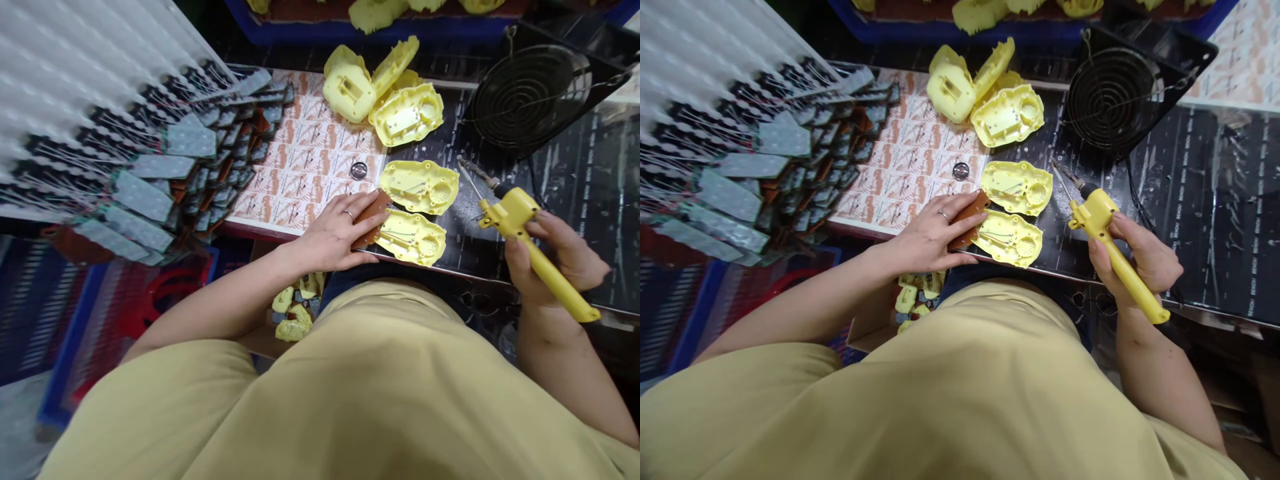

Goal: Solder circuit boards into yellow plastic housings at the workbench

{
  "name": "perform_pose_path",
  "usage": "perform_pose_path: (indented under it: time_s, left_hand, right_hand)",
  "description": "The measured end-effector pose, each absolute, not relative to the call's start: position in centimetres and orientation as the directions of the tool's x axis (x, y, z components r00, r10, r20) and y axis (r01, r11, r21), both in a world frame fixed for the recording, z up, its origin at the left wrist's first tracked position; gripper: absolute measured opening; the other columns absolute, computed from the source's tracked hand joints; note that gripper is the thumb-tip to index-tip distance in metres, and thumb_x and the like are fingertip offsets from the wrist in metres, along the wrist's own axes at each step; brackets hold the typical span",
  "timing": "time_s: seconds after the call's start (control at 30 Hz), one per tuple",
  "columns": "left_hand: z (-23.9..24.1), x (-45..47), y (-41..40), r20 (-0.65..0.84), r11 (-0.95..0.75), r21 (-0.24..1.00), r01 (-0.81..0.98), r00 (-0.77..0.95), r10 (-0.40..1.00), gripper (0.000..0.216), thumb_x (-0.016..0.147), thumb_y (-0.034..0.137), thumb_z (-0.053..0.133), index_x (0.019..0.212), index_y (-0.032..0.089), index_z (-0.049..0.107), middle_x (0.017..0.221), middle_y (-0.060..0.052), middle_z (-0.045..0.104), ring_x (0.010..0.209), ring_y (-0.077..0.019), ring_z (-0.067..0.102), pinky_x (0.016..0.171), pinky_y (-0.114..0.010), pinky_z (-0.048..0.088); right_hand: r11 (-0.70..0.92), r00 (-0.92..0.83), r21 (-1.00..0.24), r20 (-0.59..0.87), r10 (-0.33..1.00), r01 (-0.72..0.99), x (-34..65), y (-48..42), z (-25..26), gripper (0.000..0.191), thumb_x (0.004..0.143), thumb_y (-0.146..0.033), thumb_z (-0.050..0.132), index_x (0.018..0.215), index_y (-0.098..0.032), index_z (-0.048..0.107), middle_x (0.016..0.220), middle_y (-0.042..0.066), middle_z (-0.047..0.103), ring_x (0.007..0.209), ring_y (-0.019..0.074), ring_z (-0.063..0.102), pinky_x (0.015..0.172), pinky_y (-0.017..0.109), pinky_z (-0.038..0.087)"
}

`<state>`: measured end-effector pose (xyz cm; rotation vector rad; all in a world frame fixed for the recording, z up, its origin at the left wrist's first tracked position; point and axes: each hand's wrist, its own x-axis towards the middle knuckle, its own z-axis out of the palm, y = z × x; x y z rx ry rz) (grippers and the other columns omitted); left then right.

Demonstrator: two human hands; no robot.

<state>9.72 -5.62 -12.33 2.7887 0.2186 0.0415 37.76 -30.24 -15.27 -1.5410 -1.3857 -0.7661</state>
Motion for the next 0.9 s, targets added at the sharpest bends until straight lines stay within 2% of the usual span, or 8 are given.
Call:
perform_pose_path:
  time_s: [0.1,0.2,0.43,0.57,0.6,0.7,0.77,0.9]
  left_hand:
    - [-11.5,8.0,-5.5,-0.004,-0.921,0.349,0.175,0.983,0.186,0.055,0.102,0.035,0.064,0.154,0.019,0.068,0.168,-0.021,0.057,0.153,-0.0378,0.06,0.124,-0.058,0.053]
    - [-8.9,3.5,-4.1,-0.062,-0.886,0.401,0.235,0.971,0.229,0.054,0.101,0.024,0.052,0.151,0.021,0.071,0.161,-0.012,0.067,0.142,-0.0293,0.071,0.118,-0.044,0.06]
    - [-3.5,-8.0,-1.4,-0.206,-0.817,0.559,0.14,0.978,0.027,0.076,0.097,0.036,0.076,0.167,0.046,0.049,0.147,0.013,0.075,0.107,-0.0216,0.084,0.086,-0.029,0.071]
    - [-5.0,-1.9,-0.8,-0.161,-0.834,0.544,0.099,0.987,0.012,0.05,0.108,0.043,0.062,0.155,0.03,0.066,0.147,0.001,0.077,0.12,-0.0222,0.08,0.101,-0.034,0.068]
    - [-5.6,1.4,-0.6,-0.142,-0.849,0.505,0.156,0.985,0.097,0.046,0.111,0.041,0.055,0.151,0.026,0.07,0.151,-0.004,0.075,0.131,-0.0238,0.076,0.113,-0.039,0.063]
    - [-7.4,12.9,0.1,0.039,-0.926,0.288,0.244,0.963,0.266,0.053,0.11,0.035,0.056,0.16,0.019,0.062,0.177,-0.016,0.046,0.163,-0.0345,0.049,0.135,-0.057,0.04]
    - [-8.4,19.7,0.9,0.028,-0.925,0.217,0.313,0.945,0.326,0.059,0.112,0.033,0.053,0.169,0.016,0.051,0.181,-0.019,0.039,0.171,-0.0352,0.034,0.141,-0.057,0.026]
    - [-9.5,25.5,1.7,-0.007,-0.87,0.202,0.45,0.889,0.458,0.061,0.115,0.039,0.042,0.172,0.016,0.045,0.175,-0.02,0.048,0.166,-0.0369,0.042,0.141,-0.065,0.016]
  right_hand:
    - [-0.02,0.19,-0.199,0.897,0.399,0.98,37.9,-30.3,-15.5,0.033,0.096,-0.032,0.082,0.125,-0.017,0.08,0.093,0.006,0.085,0.073,0.0203,0.082,0.073,0.027,0.067]
    - [-0.028,0.188,-0.192,0.904,0.384,0.981,38.5,-30.6,-16.1,0.032,0.094,-0.034,0.084,0.121,-0.015,0.081,0.092,0.007,0.085,0.071,0.0206,0.081,0.071,0.026,0.066]
    - [-0.044,0.262,-0.263,0.905,0.334,0.964,39.0,-31.1,-16.9,0.033,0.089,-0.043,0.087,0.11,-0.018,0.084,0.085,0.005,0.083,0.067,0.0231,0.08,0.068,0.029,0.066]
    - [-0.068,0.289,-0.283,0.894,0.343,0.957,38.4,-31.4,-16.3,0.041,0.092,-0.051,0.085,0.116,-0.018,0.084,0.088,0.007,0.084,0.067,0.0256,0.081,0.065,0.03,0.067]
    - [-0.069,0.259,-0.251,0.904,0.339,0.966,38.1,-31.5,-16.1,0.045,0.096,-0.055,0.081,0.12,-0.017,0.084,0.089,0.007,0.084,0.066,0.0255,0.081,0.061,0.029,0.065]
    - [-0.026,0.149,-0.151,0.913,0.38,0.988,37.2,-31.4,-14.9,0.055,0.106,-0.062,0.065,0.14,-0.019,0.077,0.083,0.006,0.083,0.06,0.023,0.078,0.05,0.026,0.057]
    - [0.042,0.109,-0.149,0.859,0.5,0.988,36.6,-31.2,-13.9,0.054,0.109,-0.052,0.066,0.154,-0.024,0.066,0.079,0.001,0.082,0.058,0.0198,0.077,0.054,0.025,0.058]
    - [0.16,-0.01,-0.135,0.732,0.681,0.978,35.8,-30.4,-11.9,0.047,0.101,-0.017,0.077,0.146,-0.03,0.07,0.082,-0.007,0.082,0.059,0.012,0.073,0.067,0.02,0.059]
